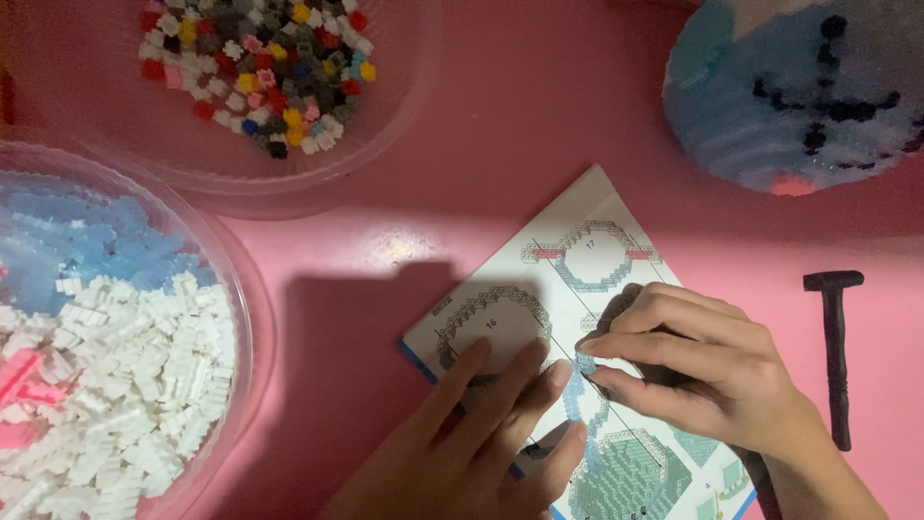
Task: Assembling a 3D character model using small plastic interlocking blocks while following instructions
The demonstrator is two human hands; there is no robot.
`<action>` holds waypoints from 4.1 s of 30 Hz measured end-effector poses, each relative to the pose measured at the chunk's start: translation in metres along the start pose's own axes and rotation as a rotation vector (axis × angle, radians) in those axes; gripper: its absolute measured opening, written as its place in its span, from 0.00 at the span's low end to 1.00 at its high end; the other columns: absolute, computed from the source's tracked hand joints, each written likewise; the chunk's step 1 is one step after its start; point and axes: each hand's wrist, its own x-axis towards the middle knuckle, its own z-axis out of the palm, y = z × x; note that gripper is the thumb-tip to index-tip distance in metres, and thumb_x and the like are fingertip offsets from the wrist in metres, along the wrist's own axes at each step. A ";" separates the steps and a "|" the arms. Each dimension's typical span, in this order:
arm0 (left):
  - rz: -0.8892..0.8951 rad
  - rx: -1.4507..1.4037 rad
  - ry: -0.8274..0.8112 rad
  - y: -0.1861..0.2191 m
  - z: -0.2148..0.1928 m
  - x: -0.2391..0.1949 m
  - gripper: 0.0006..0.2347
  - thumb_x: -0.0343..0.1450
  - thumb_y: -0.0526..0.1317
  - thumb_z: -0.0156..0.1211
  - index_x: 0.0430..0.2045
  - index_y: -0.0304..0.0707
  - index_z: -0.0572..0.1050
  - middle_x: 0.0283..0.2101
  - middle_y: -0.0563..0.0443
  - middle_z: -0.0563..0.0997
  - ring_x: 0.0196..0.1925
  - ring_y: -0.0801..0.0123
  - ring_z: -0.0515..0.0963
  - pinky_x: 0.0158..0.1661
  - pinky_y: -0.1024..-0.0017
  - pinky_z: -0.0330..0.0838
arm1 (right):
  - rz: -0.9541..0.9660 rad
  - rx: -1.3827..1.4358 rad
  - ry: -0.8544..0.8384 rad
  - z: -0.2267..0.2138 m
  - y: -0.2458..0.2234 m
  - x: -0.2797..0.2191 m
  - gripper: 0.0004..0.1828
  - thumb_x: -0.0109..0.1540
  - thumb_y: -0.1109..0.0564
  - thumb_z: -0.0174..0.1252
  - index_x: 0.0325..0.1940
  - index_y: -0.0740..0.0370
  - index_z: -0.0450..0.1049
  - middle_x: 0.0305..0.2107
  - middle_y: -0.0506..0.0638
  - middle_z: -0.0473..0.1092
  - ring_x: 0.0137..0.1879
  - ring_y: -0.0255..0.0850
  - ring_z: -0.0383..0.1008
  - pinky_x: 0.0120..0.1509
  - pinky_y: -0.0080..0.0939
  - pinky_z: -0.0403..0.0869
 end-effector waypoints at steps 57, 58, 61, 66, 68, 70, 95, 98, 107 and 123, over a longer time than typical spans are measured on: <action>-0.026 -0.326 0.073 -0.001 -0.028 -0.004 0.24 0.63 0.44 0.65 0.53 0.33 0.75 0.58 0.31 0.77 0.52 0.46 0.74 0.46 0.51 0.62 | -0.369 -0.368 -0.244 0.012 -0.129 0.215 0.16 0.75 0.53 0.60 0.36 0.62 0.71 0.27 0.52 0.66 0.31 0.55 0.68 0.27 0.61 0.67; -0.025 -0.320 0.075 0.000 -0.024 -0.007 0.24 0.63 0.44 0.65 0.53 0.33 0.75 0.58 0.31 0.77 0.52 0.46 0.74 0.46 0.51 0.62 | -0.374 -0.370 -0.241 0.021 -0.127 0.225 0.16 0.75 0.53 0.60 0.36 0.62 0.71 0.27 0.52 0.66 0.31 0.55 0.68 0.27 0.61 0.67; -0.022 -0.245 0.160 0.003 -0.014 -0.012 0.20 0.69 0.48 0.62 0.53 0.38 0.76 0.53 0.36 0.81 0.50 0.48 0.78 0.55 0.44 0.67 | -0.465 -0.239 -0.355 0.043 -0.121 0.251 0.03 0.66 0.62 0.59 0.38 0.62 0.75 0.32 0.54 0.67 0.37 0.56 0.69 0.37 0.59 0.66; -0.076 -0.140 0.101 0.009 -0.012 -0.018 0.28 0.60 0.57 0.74 0.53 0.49 0.79 0.55 0.42 0.83 0.53 0.54 0.78 0.59 0.50 0.68 | -0.502 -0.499 -0.267 0.065 -0.123 0.261 0.21 0.69 0.61 0.61 0.23 0.65 0.65 0.30 0.50 0.61 0.38 0.48 0.65 0.29 0.57 0.66; -0.098 -0.141 0.097 0.013 -0.004 -0.020 0.25 0.62 0.56 0.72 0.52 0.50 0.79 0.53 0.44 0.84 0.52 0.54 0.78 0.61 0.50 0.67 | -0.526 -0.516 -0.249 0.071 -0.121 0.264 0.19 0.68 0.61 0.61 0.24 0.66 0.67 0.31 0.51 0.63 0.40 0.49 0.67 0.31 0.58 0.68; -0.117 -0.145 0.091 0.015 0.000 -0.021 0.23 0.64 0.55 0.69 0.52 0.51 0.80 0.50 0.46 0.84 0.51 0.54 0.79 0.62 0.50 0.66 | -0.545 -0.532 -0.231 0.075 -0.118 0.267 0.17 0.66 0.61 0.62 0.25 0.66 0.68 0.32 0.52 0.65 0.41 0.51 0.68 0.34 0.59 0.70; -0.062 -0.322 0.099 0.007 -0.009 -0.018 0.24 0.65 0.48 0.62 0.55 0.36 0.78 0.72 0.28 0.75 0.75 0.41 0.74 0.72 0.36 0.59 | -0.059 0.005 -0.271 -0.039 -0.089 0.129 0.06 0.58 0.58 0.64 0.35 0.63 0.79 0.31 0.48 0.83 0.36 0.36 0.88 0.42 0.31 0.81; -0.026 -0.381 0.093 0.002 -0.022 -0.007 0.22 0.66 0.45 0.63 0.51 0.29 0.76 0.68 0.23 0.74 0.76 0.43 0.69 0.69 0.35 0.58 | 0.108 -0.126 -0.202 -0.044 -0.053 0.068 0.07 0.58 0.56 0.66 0.36 0.62 0.80 0.34 0.47 0.83 0.40 0.37 0.85 0.48 0.33 0.80; -0.024 -0.132 0.081 0.003 -0.028 0.006 0.11 0.71 0.40 0.58 0.45 0.35 0.77 0.49 0.36 0.78 0.58 0.51 0.76 0.66 0.44 0.67 | -0.007 -0.495 -0.167 -0.021 -0.025 -0.005 0.09 0.65 0.61 0.64 0.48 0.67 0.75 0.37 0.53 0.74 0.35 0.47 0.72 0.42 0.46 0.73; 0.038 0.031 -0.048 -0.004 -0.012 0.004 0.14 0.84 0.48 0.42 0.58 0.43 0.69 0.65 0.38 0.76 0.69 0.56 0.76 0.65 0.47 0.71 | 0.233 -0.084 0.058 -0.016 0.006 -0.009 0.19 0.55 0.57 0.74 0.49 0.63 0.82 0.37 0.52 0.76 0.43 0.39 0.78 0.51 0.34 0.75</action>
